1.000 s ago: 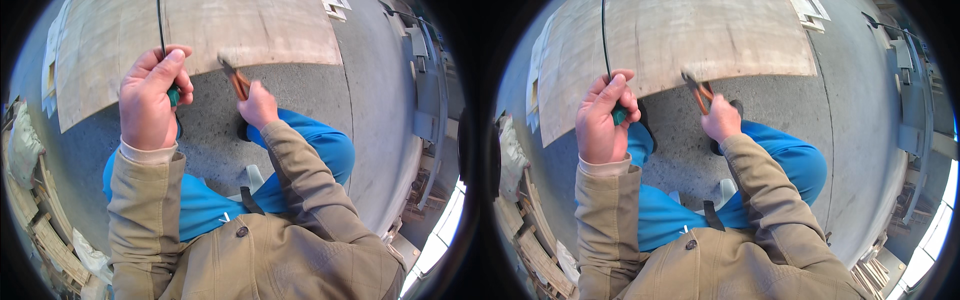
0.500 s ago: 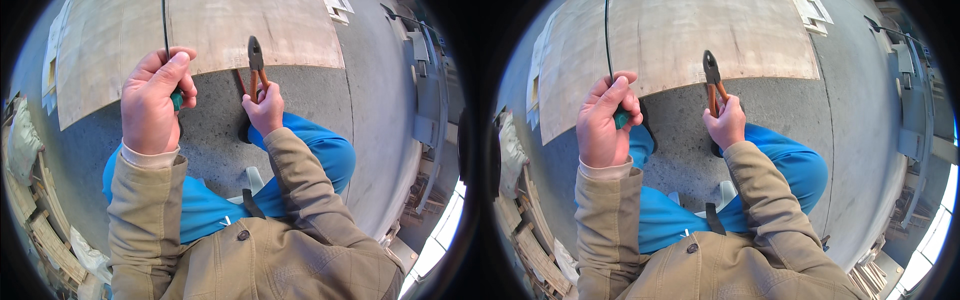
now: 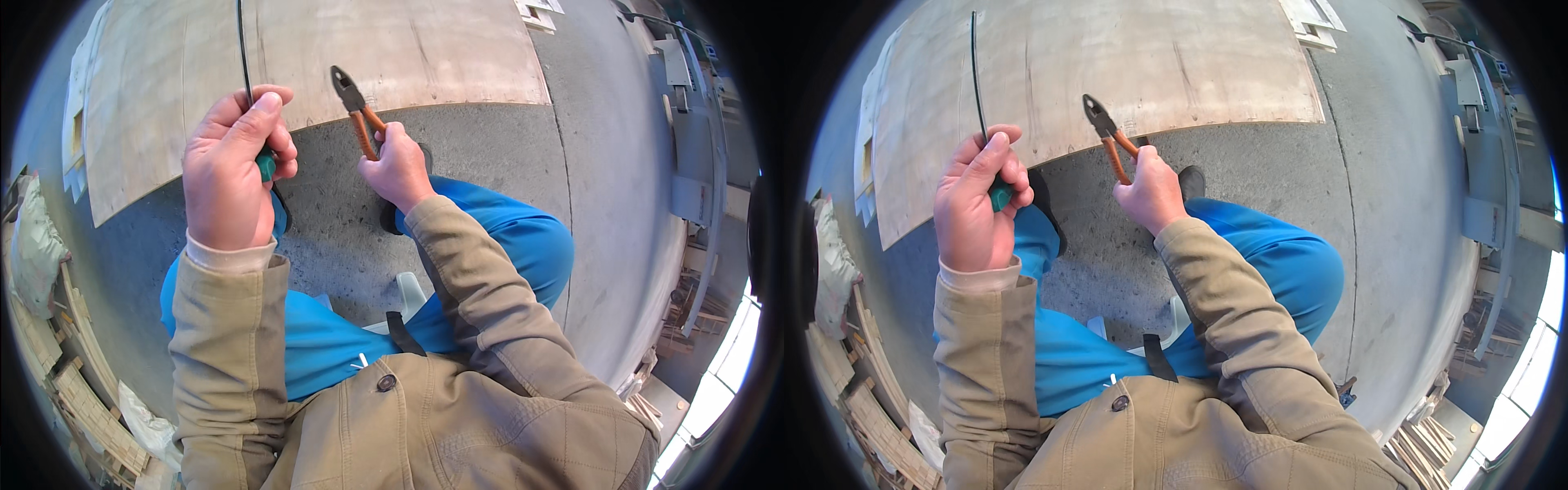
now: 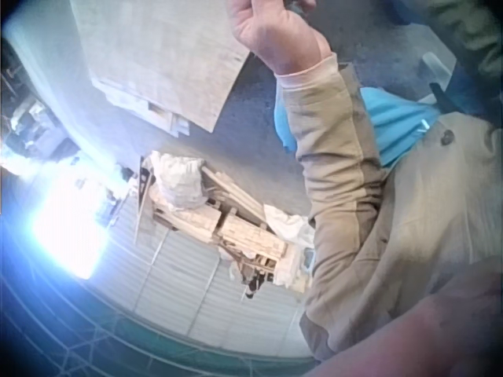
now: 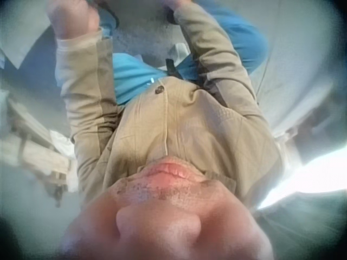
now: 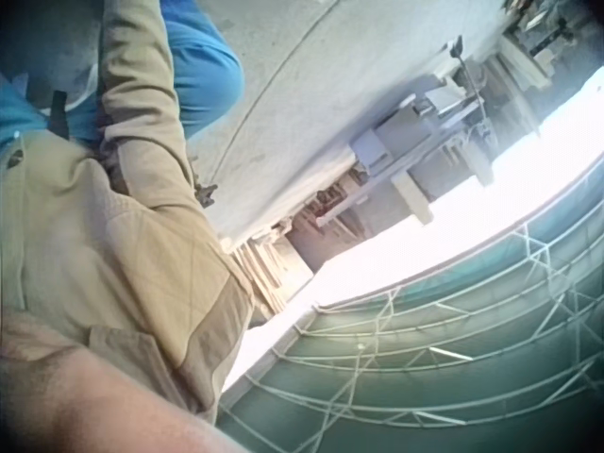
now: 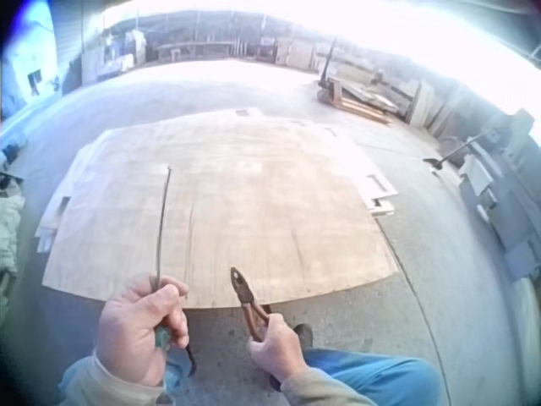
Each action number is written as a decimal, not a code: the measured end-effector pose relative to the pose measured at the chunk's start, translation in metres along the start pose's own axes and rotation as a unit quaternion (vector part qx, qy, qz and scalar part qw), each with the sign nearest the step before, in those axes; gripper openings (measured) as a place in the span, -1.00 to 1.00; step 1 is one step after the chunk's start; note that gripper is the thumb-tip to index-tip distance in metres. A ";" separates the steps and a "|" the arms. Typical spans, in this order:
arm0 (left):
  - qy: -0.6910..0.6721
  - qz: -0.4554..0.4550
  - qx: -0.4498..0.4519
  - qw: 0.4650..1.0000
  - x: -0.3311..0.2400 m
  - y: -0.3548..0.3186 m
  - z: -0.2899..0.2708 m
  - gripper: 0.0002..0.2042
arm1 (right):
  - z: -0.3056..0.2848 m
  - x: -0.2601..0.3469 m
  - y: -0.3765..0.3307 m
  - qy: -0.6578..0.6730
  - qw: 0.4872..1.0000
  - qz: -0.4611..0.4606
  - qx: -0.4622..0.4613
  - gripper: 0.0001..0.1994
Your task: The person strips the insulation from a green wire using pliers, then uses a chisel to scrape the exposed metal. The person repeats the stripping and scraping process on the same wire.
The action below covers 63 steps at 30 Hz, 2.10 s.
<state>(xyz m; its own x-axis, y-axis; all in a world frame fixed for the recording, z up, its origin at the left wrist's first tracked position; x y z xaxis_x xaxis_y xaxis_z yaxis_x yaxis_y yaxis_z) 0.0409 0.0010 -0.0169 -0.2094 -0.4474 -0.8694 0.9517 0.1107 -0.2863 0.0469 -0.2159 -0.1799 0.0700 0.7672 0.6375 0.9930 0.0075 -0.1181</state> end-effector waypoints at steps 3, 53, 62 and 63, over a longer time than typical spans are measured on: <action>0.011 -0.004 -0.002 1.000 0.007 0.004 -0.003 -0.81 | -0.027 0.003 -0.009 0.075 0.995 0.066 -0.001 -0.56; 0.101 -0.216 -0.059 0.969 0.271 0.000 0.004 -0.73 | -0.166 -0.023 -0.069 0.083 0.990 -0.068 -0.087 -0.58; 0.066 -0.219 -0.073 0.971 0.275 0.002 0.002 -0.73 | -0.108 -0.011 0.001 0.105 0.942 -0.275 -0.162 -0.47; 0.070 -0.212 -0.072 0.972 0.275 0.004 0.002 -0.73 | -0.085 -0.021 0.007 0.052 0.971 -0.228 -0.057 -0.57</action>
<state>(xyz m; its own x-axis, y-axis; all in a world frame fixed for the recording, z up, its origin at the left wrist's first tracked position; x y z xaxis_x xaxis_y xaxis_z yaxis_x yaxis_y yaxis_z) -0.0128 -0.1231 -0.2569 -0.6139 -0.3564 -0.7043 0.7343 0.0696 -0.6753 0.0601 -0.2864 -0.1292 -0.3753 0.6320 0.6781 0.9269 0.2557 0.2747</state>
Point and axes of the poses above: each hand's wrist, its own y-axis towards the middle knuckle, its own z-axis out of the palm, x = y × z, the point moved 4 cm from there along y, towards the middle knuckle, and after that the axes turned 4 degrees about -y, right-handed, at the moved point
